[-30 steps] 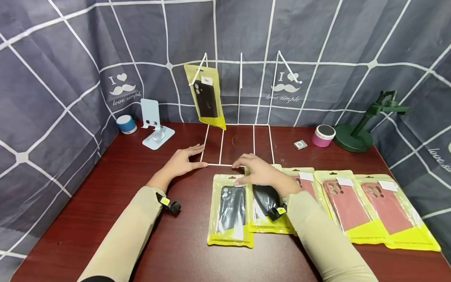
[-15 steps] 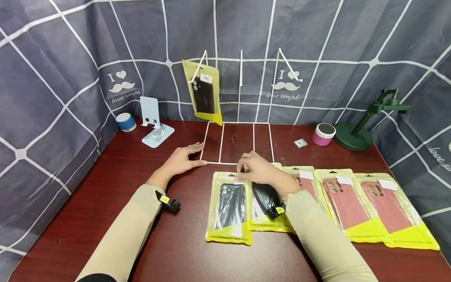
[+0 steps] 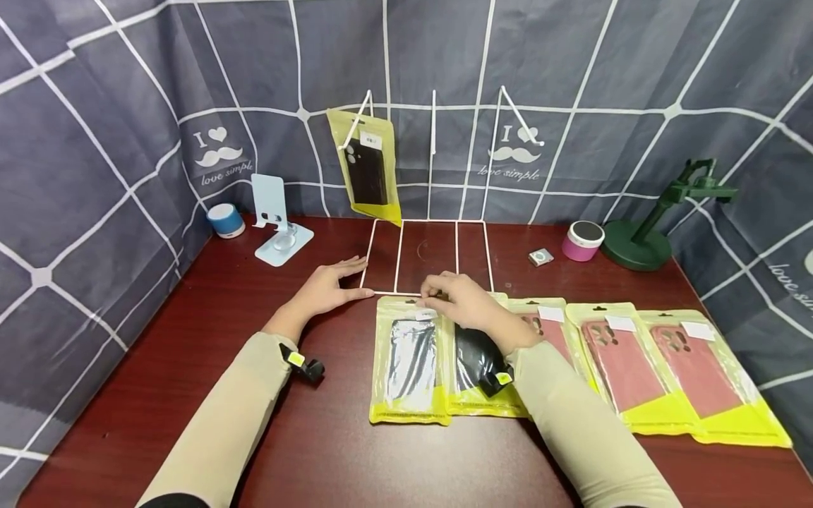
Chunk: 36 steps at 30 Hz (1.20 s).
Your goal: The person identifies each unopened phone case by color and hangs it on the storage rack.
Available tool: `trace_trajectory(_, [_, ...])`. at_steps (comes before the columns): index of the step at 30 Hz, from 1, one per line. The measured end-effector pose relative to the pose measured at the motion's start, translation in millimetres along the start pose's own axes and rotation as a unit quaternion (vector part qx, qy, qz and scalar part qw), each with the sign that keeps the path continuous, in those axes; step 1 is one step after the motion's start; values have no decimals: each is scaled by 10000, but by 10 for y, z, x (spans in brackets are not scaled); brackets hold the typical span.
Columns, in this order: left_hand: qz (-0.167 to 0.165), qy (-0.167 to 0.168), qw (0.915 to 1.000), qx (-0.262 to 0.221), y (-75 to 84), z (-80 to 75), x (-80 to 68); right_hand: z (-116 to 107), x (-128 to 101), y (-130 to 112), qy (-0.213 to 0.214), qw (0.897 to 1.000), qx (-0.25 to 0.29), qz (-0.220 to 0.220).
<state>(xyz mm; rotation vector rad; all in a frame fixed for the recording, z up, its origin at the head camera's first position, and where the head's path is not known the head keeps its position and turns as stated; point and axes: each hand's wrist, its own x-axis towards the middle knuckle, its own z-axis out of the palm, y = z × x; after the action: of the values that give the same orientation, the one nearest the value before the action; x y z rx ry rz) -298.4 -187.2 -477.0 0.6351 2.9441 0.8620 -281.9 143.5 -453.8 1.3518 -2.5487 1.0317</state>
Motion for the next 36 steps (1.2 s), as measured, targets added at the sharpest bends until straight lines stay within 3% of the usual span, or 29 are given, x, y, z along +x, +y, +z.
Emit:
trace_trajectory(7, [69, 25, 9999, 143, 1, -12, 15, -1, 16, -12, 251, 9983, 402, 337])
trace_trajectory(15, [41, 64, 9998, 176, 21, -13, 13, -11, 29, -40, 627, 9948, 777, 179])
trace_trajectory(20, [54, 77, 9999, 104, 7, -5, 17, -20, 29, -108, 407, 9907, 1249, 358])
trace_trajectory(26, [100, 129, 9999, -4, -4, -2, 22, -116, 38, -253, 91, 9747, 2108, 734])
trace_trajectory(30, [140, 159, 9998, 28, -10, -1, 29, -121, 40, -213, -168, 9620, 2565, 922])
trace_trajectory(33, [139, 107, 9998, 28, -17, -2, 23, -86, 33, -140, -336, 9470, 2942, 1242])
trace_trajectory(36, [139, 76, 9999, 47, -21, -4, 19, -61, 34, -110, -214, 9338, 3149, 1685])
